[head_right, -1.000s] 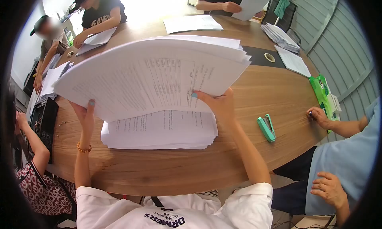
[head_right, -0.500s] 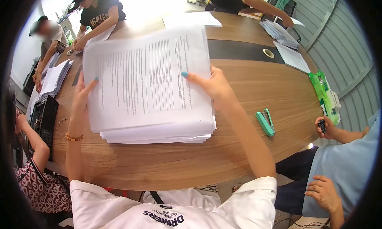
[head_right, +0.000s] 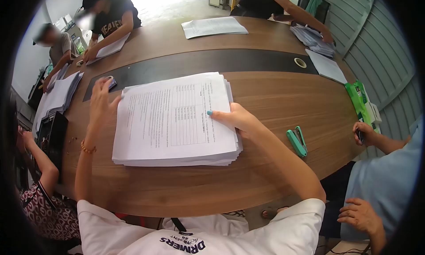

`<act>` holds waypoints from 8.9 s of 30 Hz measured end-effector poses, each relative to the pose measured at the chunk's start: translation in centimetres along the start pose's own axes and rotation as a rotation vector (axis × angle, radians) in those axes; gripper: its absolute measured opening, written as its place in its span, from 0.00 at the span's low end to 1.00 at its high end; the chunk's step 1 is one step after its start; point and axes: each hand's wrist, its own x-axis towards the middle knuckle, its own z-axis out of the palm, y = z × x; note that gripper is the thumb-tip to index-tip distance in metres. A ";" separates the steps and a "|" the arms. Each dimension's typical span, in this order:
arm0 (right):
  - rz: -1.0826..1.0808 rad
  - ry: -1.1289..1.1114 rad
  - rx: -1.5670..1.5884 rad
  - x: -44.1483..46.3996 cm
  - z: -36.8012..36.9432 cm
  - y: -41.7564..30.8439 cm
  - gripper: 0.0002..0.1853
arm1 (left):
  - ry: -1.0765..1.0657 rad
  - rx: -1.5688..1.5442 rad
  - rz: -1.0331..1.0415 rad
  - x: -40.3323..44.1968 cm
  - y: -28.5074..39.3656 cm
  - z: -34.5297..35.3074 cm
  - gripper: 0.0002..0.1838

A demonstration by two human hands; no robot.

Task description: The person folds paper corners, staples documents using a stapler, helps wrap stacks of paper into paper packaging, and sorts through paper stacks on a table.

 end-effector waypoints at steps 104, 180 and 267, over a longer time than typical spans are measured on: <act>-0.453 0.314 0.248 2.8 1.6 1.4 0.37 | -0.198 -1.490 -0.337 -1.3 -1.7 6.3 0.40; -0.391 0.419 -0.335 3.0 -1.0 2.5 0.27 | -0.636 -0.760 0.280 9.5 15.2 11.7 0.14; -0.816 0.231 -0.158 1.6 0.6 -2.0 0.11 | 0.122 -1.471 -0.374 -4.2 -5.7 3.6 0.29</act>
